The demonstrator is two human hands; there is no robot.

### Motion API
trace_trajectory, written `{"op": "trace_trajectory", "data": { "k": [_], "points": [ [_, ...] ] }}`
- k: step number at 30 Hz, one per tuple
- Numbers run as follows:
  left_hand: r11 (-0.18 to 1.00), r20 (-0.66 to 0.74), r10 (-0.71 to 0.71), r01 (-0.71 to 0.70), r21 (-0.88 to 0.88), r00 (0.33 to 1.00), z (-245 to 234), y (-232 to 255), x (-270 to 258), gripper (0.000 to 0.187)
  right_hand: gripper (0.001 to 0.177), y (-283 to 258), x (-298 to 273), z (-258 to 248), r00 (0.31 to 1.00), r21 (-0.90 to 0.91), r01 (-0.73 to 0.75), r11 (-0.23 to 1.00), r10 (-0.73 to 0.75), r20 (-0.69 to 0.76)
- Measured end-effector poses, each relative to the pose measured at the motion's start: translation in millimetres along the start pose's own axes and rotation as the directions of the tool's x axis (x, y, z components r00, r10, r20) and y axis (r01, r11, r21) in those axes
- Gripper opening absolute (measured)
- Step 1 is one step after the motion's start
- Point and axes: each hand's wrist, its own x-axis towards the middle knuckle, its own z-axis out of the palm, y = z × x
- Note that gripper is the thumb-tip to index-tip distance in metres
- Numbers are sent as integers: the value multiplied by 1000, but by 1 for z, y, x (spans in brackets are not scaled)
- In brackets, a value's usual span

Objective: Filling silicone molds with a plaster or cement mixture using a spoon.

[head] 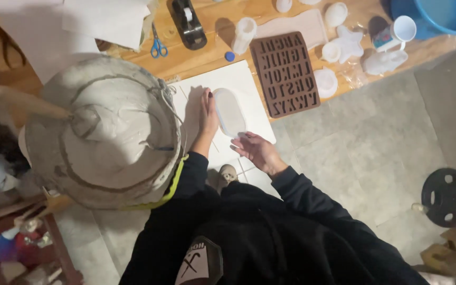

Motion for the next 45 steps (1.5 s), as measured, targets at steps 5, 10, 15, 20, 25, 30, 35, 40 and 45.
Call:
{"op": "trace_trajectory", "data": {
  "k": [5, 10, 15, 20, 25, 30, 35, 40, 45],
  "points": [
    [998, 3, -54, 54, -36, 999, 0, -8, 0, 64, 47, -20, 5, 10, 994, -64, 51, 997, -57, -97],
    [960, -139, -274, 261, -102, 952, -7, -1, -31, 65, 51, -72, 59, -22, 985, -303, 33, 952, -83, -154],
    [755, -47, -507, 417, -505, 861, 1, -21, -74, 61, 43, -126, 129, -36, 974, -588, 128, 798, -213, -76],
    [813, -232, -374, 197, -548, 898, 4, -15, -55, 61, 45, -141, 154, -46, 991, -517, 131, 846, -105, 79],
    [745, -165, -316, 137, -652, 934, 6, 17, -59, 64, 46, -162, 116, -18, 987, -471, 87, 878, -12, 160],
    [762, -413, -268, -71, -644, 870, -24, 30, -69, 68, 42, -187, 112, -19, 988, -529, 146, 836, -152, 32],
    [769, -320, -388, 113, -629, 864, -2, -1, -67, 69, 43, -170, 126, -20, 998, -494, 44, 868, -16, 60],
    [736, -239, -460, 217, -641, 855, 8, 18, -58, 69, 48, -163, 124, 2, 995, -567, -52, 822, 92, 42],
    [706, -184, -470, 242, -666, 863, 2, 26, -52, 72, 55, -166, 124, 7, 993, -538, -83, 839, 117, 30]
  ]
}}
